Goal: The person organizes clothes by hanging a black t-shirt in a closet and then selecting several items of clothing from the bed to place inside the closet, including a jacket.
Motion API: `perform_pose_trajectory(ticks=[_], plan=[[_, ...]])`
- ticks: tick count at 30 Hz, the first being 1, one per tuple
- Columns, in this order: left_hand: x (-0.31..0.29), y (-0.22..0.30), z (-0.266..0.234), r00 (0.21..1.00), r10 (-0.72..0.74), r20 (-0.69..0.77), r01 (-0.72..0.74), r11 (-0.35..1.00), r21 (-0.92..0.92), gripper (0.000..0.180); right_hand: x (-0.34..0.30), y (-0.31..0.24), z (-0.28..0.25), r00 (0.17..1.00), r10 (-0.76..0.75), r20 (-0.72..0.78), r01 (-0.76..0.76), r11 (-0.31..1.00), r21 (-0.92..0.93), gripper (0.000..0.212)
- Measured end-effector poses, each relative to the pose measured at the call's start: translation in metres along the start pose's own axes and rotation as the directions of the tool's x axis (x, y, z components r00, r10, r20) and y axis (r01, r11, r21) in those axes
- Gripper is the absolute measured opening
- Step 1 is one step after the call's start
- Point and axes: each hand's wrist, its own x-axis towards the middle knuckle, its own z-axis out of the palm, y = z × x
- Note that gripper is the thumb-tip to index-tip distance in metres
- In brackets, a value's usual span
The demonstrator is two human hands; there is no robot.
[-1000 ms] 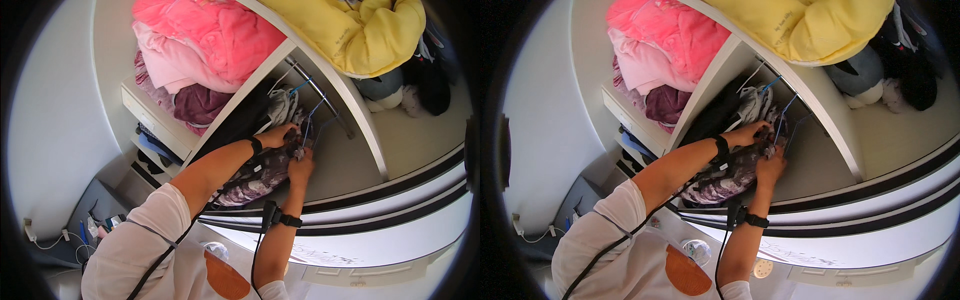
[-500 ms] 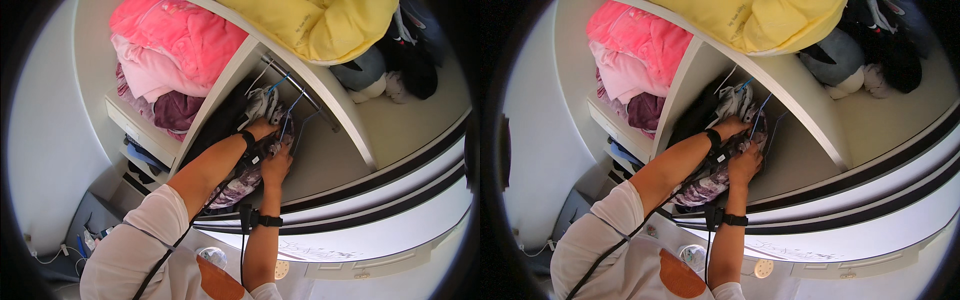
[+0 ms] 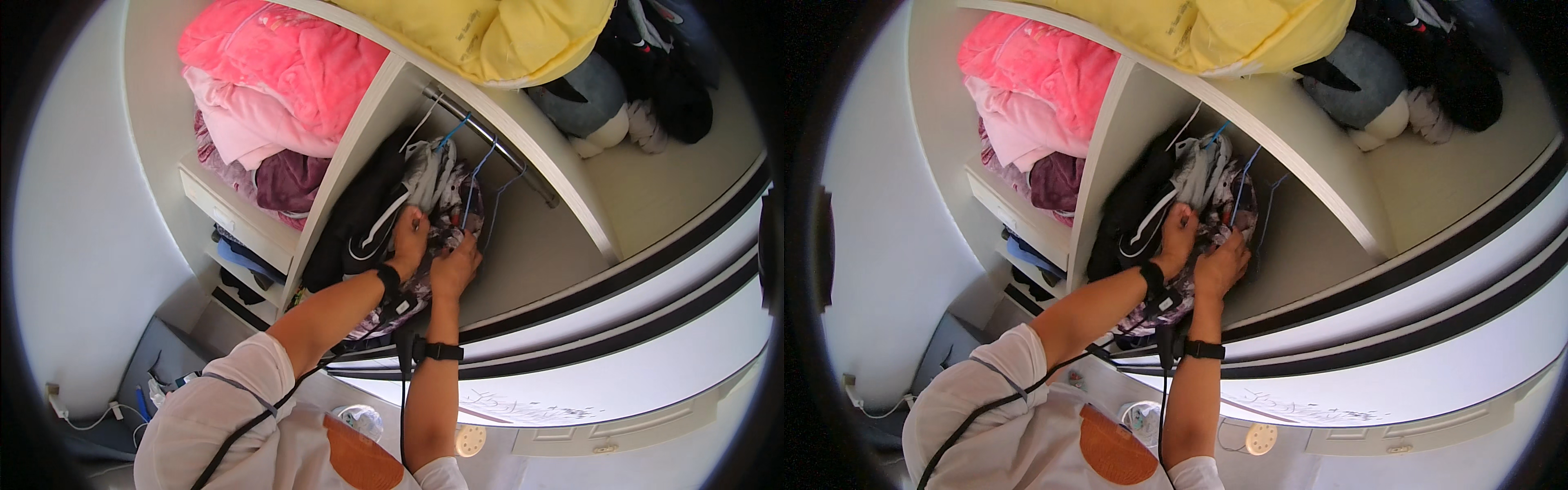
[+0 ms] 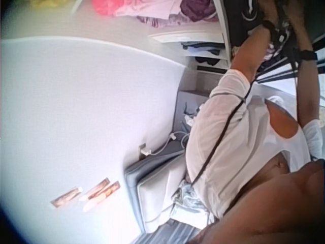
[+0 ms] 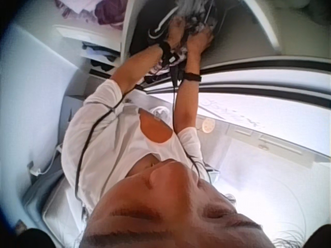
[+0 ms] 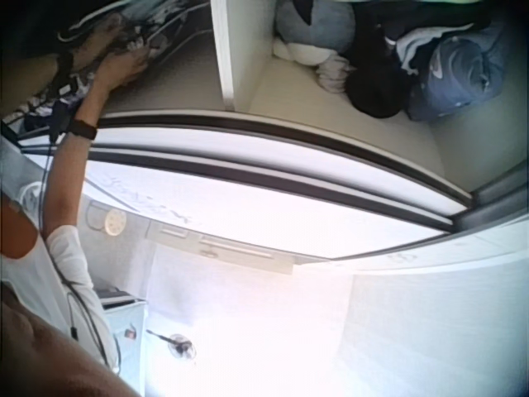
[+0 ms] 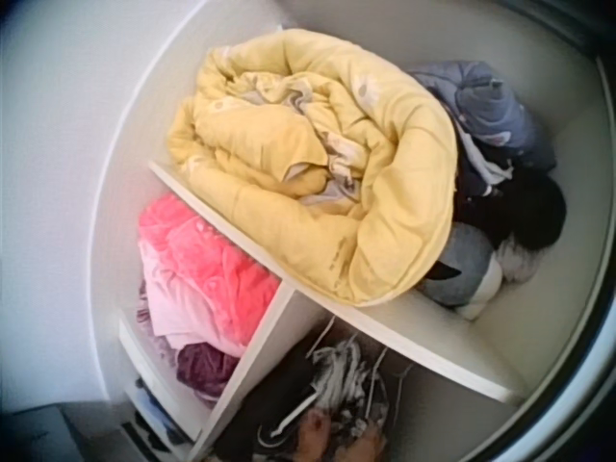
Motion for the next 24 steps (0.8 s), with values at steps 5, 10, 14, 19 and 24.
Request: perform_pose_trajectory(ticks=[5, 10, 14, 19, 24], plan=[[-0.042, 0.004, -0.028, 0.932, -0.268, 0.245, 0.293, 0.954, -0.069, 0.005, 0.002, 0.008, 0.002, 0.999, -0.035, -0.021, 0.036, 0.999, 0.023, 0.052], [-0.013, 0.061, -0.028, 0.813, 0.211, 0.543, -0.388, 0.891, 0.236, 0.027, -0.004, 0.007, -0.001, 0.993, -0.075, -0.095, 0.087, 0.988, 0.126, 0.047], [0.025, 0.048, -0.037, 0.579, 0.052, 0.814, -0.209, 0.974, 0.086, 0.025, -0.016, 0.004, -0.002, 0.977, -0.161, -0.137, 0.180, 0.974, 0.139, 0.031], [0.015, 0.034, -0.043, 0.652, -0.168, 0.740, 0.120, 0.986, 0.118, 0.023, -0.035, 0.010, 0.003, 0.942, -0.229, -0.245, 0.297, 0.908, 0.296, 0.024], [0.007, 0.080, -0.049, 0.480, -0.342, 0.808, 0.088, 0.935, 0.343, 0.026, -0.068, 0.010, 0.010, 0.923, -0.211, -0.321, 0.315, 0.894, 0.319, 0.022]])
